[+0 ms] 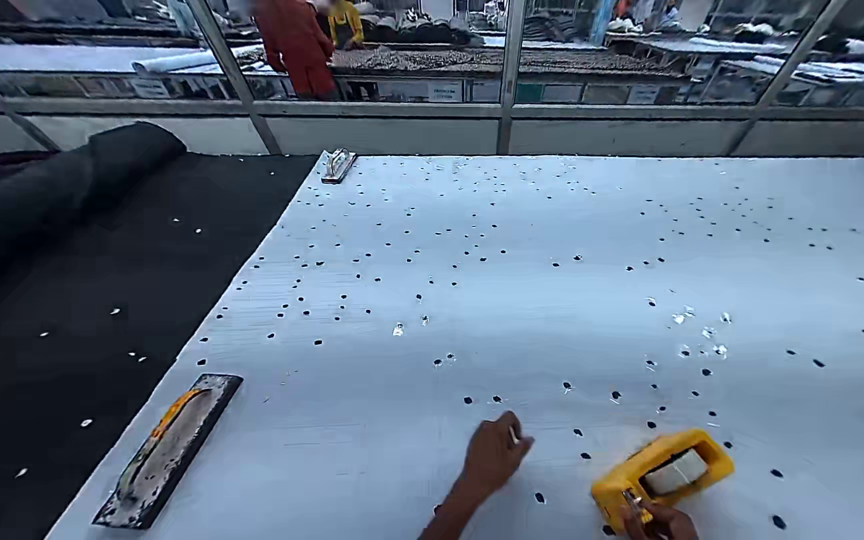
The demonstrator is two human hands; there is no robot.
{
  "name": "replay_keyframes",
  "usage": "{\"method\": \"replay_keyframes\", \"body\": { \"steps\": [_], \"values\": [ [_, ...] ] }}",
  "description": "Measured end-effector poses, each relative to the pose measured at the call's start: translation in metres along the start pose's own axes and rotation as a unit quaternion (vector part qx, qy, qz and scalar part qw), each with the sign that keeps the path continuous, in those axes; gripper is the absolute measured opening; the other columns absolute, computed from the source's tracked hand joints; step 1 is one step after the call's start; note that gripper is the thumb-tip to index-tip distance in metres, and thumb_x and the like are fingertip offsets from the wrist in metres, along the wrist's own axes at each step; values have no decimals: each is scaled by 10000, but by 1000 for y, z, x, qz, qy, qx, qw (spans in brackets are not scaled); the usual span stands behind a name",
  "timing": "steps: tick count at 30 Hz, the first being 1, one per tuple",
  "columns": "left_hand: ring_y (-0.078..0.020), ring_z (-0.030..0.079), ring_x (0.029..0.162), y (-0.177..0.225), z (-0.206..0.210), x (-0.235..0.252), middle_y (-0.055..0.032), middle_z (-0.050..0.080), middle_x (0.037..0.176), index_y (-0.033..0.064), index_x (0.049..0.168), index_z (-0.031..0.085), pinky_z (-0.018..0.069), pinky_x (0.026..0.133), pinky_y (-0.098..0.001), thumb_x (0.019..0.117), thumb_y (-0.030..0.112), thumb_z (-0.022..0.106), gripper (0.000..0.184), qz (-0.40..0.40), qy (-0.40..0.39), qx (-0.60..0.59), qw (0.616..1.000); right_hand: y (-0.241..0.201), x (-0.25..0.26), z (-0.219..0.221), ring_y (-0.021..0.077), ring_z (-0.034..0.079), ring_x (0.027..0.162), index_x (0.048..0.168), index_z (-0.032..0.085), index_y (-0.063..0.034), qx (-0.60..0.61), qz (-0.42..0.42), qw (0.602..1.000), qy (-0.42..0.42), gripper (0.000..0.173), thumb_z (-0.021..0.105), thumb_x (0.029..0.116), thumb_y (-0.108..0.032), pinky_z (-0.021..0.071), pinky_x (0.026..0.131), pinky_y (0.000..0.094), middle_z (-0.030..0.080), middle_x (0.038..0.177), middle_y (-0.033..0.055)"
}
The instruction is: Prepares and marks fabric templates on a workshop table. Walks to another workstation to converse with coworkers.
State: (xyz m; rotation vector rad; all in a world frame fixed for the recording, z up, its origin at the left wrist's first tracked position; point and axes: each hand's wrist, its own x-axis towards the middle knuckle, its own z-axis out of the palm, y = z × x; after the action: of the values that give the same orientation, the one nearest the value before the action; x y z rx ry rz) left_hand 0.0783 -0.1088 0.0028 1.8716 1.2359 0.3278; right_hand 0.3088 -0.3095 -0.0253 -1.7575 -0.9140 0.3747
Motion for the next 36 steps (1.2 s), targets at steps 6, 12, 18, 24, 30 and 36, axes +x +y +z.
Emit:
{"method": "replay_keyframes", "body": {
  "steps": [6,12,18,24,30,36],
  "values": [
    [-225,682,1031,68,74,-29,-122,684,1197,62,1245,681,574,916,-425,999,487,623,494,130,-50,-150,979,-1,-9,11,193,666,819,1059,681,95,-52,-53,997,-25,403,860,798,-156,606,746,319,625,1005,205],
    [-244,666,1057,39,50,-81,-103,683,1154,130,1212,714,553,933,-470,950,521,653,475,18,-19,-59,998,-23,-57,59,182,655,810,982,696,52,-16,-117,988,-100,287,816,798,-132,589,738,304,634,948,159],
    [-241,650,1032,-3,-1,-136,-124,661,1158,132,1191,726,545,917,-434,968,443,649,390,-70,41,-90,993,-51,-89,111,133,644,770,958,712,15,25,-185,966,-177,264,815,794,-165,573,693,255,649,920,122],
    [-268,624,1106,-41,-53,-166,-149,654,1183,65,1089,749,510,985,-446,970,348,655,321,-121,116,-145,975,-83,-116,176,127,607,773,920,697,-7,47,-237,945,-219,267,779,817,-239,535,692,241,620,881,95],
    [-278,599,1162,-90,-126,-185,-135,657,1173,57,1025,754,487,1023,-454,953,330,698,287,-123,166,-181,962,-124,-149,256,119,620,768,917,713,-1,14,-238,951,-196,271,740,786,-237,547,692,246,628,891,80],
    [-190,704,910,-133,-160,-220,-57,739,951,93,1048,749,563,854,-435,1004,405,595,351,-142,97,-185,967,-144,-175,283,73,644,803,963,708,7,5,-197,960,-198,323,788,761,-232,573,720,202,637,954,76]
  ]
}}
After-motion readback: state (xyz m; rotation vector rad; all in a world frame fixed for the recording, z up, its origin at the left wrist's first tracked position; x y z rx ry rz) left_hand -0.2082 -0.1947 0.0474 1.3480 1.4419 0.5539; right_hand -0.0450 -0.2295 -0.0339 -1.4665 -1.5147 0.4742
